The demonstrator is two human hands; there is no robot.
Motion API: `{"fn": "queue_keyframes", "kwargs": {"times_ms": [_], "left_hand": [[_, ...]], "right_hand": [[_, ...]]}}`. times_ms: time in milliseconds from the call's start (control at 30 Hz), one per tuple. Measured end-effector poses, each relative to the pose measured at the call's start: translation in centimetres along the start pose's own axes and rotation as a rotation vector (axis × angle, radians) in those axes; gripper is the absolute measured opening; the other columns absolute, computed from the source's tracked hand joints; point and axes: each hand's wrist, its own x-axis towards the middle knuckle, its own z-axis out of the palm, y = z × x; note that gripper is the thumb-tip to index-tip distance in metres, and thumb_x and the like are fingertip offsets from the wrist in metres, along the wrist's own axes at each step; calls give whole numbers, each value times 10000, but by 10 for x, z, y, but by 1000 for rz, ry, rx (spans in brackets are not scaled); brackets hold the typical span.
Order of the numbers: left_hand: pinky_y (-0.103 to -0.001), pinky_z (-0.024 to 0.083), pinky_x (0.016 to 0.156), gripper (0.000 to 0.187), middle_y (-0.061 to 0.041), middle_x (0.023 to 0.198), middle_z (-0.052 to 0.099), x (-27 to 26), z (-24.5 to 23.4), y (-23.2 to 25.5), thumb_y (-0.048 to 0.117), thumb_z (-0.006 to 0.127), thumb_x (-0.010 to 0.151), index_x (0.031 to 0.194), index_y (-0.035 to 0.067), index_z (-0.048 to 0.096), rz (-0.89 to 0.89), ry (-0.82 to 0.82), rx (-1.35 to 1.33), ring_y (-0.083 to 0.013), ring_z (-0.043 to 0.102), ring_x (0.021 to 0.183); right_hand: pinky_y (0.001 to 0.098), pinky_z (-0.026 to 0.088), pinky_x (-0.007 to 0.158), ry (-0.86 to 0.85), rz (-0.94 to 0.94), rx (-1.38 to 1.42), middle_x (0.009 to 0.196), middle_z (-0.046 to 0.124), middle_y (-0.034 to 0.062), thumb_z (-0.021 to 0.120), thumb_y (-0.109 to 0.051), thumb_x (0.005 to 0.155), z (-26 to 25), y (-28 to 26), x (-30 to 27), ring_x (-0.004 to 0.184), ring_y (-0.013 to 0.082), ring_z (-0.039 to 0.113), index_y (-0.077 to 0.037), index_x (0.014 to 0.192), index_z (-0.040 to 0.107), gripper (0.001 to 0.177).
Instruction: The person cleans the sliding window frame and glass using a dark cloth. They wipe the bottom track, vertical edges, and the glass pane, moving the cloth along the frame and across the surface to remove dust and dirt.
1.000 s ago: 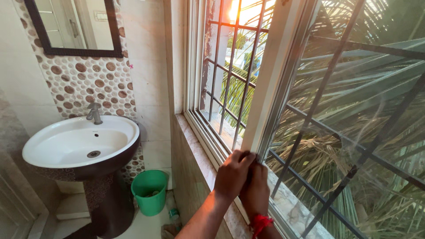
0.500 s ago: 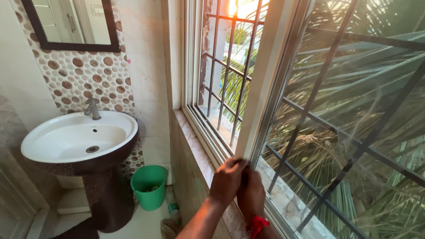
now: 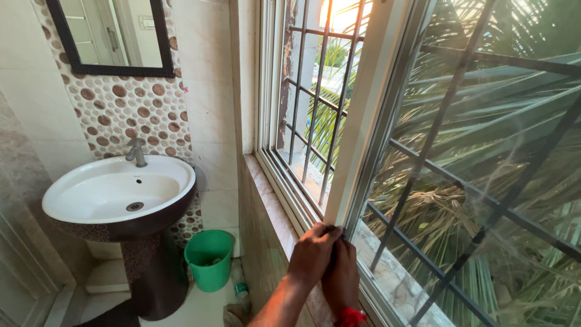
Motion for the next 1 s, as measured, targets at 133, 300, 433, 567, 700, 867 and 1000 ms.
{"fn": "queue_keyframes", "kwargs": {"times_ms": [133,300,433,567,700,867,1000], "left_hand": [[-405,596,791,251,-138,1072,705,39,-18,26,71,609,950,1179,102,709,1,136,-10,-347,720,944],[-408,605,815,292,-128,1094,694,108,-46,48,58,585,949,1228,94,666,163,277,10,-340,722,958],[-420,598,782,248,-118,1074,690,93,-44,41,90,616,936,1176,112,674,132,191,97,-352,714,945],[-424,596,767,234,-112,1061,686,40,-25,27,96,628,923,1147,126,685,51,77,81,-349,714,925],[-407,607,762,223,-114,1029,685,27,-13,20,103,629,919,1123,150,705,-32,57,10,-326,730,922],[-441,586,771,141,-125,996,682,63,-27,35,86,594,988,1103,132,661,-41,92,17,-347,715,909],[-451,581,743,222,-151,1012,662,96,-42,46,109,621,940,1159,78,599,35,167,-3,-373,696,895]], "right_hand": [[477,508,957,64,-157,-14,1371,562,232,664,-57,849,-20,-25,34,1222,447,549,-18,1434,499,609],[434,530,1008,117,-211,46,1488,500,196,630,-64,924,-51,-74,97,1329,392,538,-82,1503,479,598],[447,522,979,34,-151,-55,1539,419,212,657,-80,887,-46,-69,79,1359,399,481,-88,1499,447,647],[418,558,958,22,-259,-167,1516,453,198,647,-73,834,-25,-36,29,1359,401,509,-59,1485,420,690],[416,588,823,-115,10,-121,1440,510,152,675,-111,838,-17,-18,19,1192,377,619,-126,1478,469,672],[407,591,846,48,14,-11,1264,665,82,627,-132,946,-29,-35,53,1073,329,713,-138,1321,597,377],[438,558,854,215,-148,-76,1315,652,157,639,-108,906,-38,-60,71,1085,369,677,-65,1337,607,435]]}}
